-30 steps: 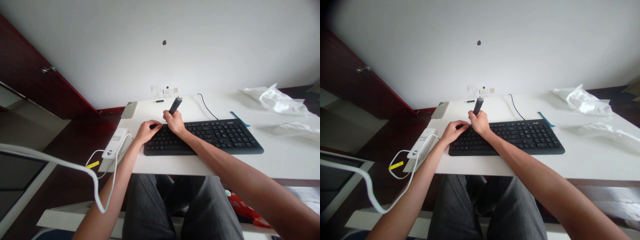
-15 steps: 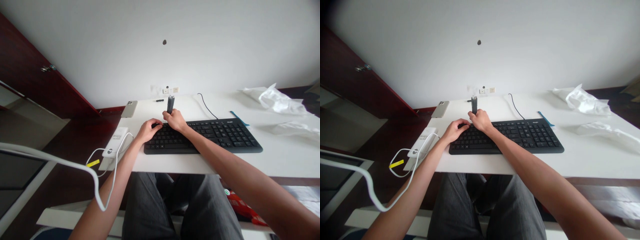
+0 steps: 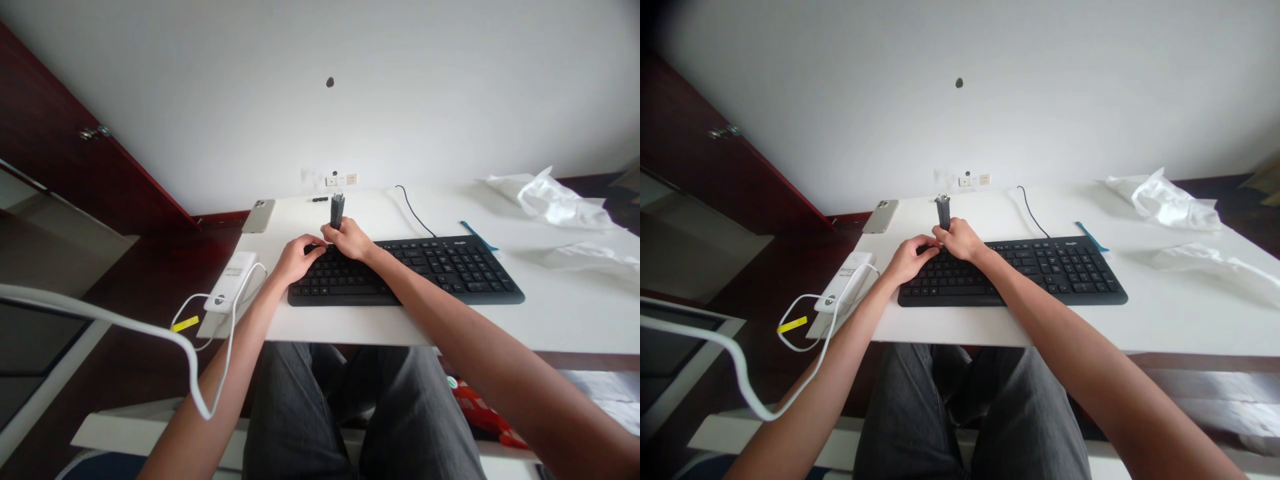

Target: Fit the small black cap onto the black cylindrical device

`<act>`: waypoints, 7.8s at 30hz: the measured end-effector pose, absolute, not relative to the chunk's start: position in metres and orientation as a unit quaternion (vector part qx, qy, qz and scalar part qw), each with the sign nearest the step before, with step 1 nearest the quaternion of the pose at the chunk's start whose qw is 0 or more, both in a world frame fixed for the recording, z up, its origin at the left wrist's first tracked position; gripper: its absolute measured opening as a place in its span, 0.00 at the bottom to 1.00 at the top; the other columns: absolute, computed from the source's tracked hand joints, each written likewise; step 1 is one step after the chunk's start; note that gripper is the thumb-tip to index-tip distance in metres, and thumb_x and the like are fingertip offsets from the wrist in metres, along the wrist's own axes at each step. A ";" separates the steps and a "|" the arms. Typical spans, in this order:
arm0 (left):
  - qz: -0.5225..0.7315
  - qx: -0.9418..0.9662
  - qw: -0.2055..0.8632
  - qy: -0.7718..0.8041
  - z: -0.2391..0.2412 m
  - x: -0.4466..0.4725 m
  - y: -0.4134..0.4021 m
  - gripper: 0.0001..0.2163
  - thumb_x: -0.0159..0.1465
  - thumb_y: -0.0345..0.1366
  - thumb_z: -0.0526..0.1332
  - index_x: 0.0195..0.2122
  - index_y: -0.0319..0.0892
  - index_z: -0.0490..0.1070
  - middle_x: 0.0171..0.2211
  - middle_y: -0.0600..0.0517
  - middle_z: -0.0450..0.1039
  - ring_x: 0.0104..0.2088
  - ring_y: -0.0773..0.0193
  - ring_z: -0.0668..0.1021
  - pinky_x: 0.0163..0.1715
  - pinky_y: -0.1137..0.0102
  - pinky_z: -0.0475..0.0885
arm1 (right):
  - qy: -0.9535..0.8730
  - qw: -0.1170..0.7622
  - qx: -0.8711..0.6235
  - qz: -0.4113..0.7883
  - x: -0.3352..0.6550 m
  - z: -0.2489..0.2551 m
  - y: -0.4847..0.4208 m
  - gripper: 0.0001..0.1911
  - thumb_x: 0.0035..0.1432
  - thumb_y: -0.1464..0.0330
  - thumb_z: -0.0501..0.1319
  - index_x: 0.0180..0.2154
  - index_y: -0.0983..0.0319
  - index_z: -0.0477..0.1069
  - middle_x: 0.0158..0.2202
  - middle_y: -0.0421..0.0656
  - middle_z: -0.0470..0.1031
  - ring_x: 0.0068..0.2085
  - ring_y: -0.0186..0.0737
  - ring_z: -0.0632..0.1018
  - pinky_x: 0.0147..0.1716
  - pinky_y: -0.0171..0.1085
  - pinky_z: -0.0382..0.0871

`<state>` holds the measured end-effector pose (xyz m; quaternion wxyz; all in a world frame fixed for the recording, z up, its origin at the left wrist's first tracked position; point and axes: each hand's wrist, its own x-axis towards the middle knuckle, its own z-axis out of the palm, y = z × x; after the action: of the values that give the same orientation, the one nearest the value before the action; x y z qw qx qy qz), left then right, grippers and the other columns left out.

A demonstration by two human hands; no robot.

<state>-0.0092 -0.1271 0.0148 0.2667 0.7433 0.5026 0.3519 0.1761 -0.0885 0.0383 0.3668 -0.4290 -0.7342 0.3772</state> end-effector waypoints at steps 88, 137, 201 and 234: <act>0.368 0.731 0.160 0.553 0.033 -0.020 -0.110 0.09 0.66 0.39 0.63 0.43 0.46 0.81 0.44 0.51 0.81 0.38 0.62 0.79 0.44 0.66 0.73 | -0.686 0.408 -0.471 0.375 0.180 0.043 -0.088 0.14 0.63 0.63 0.55 0.29 0.60 0.73 0.22 0.39 0.72 0.27 0.38 0.72 0.32 0.35 0.62; 0.269 0.804 0.086 0.524 0.025 0.004 -0.145 0.05 0.67 0.33 0.61 0.43 0.45 0.74 0.43 0.48 0.75 0.47 0.52 0.75 0.52 0.55 0.71 | -0.869 0.268 -0.291 0.298 0.198 0.058 -0.088 0.17 0.66 0.62 0.52 0.26 0.61 0.64 0.24 0.36 0.65 0.29 0.35 0.64 0.33 0.35 0.57; 0.299 0.799 0.086 0.515 0.026 0.004 -0.148 0.06 0.65 0.32 0.64 0.42 0.44 0.76 0.40 0.49 0.76 0.46 0.54 0.75 0.51 0.59 0.71 | -0.847 0.151 -0.492 0.133 0.192 0.073 -0.103 0.28 0.69 0.50 0.53 0.31 0.65 0.77 0.31 0.56 0.79 0.33 0.49 0.79 0.29 0.39 0.60; 0.259 0.753 0.107 0.595 0.040 0.024 -0.137 0.10 0.58 0.44 0.70 0.34 0.44 0.76 0.34 0.46 0.81 0.39 0.47 0.83 0.36 0.63 0.73 | -0.784 0.188 -0.575 0.140 0.172 0.075 -0.118 0.22 0.67 0.54 0.56 0.46 0.65 0.77 0.41 0.58 0.81 0.45 0.58 0.82 0.43 0.41 0.69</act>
<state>0.0244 -0.1375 0.0396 0.1068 0.7534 0.5949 0.2589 0.1718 -0.1185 0.0745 0.1883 -0.5752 -0.7837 0.1400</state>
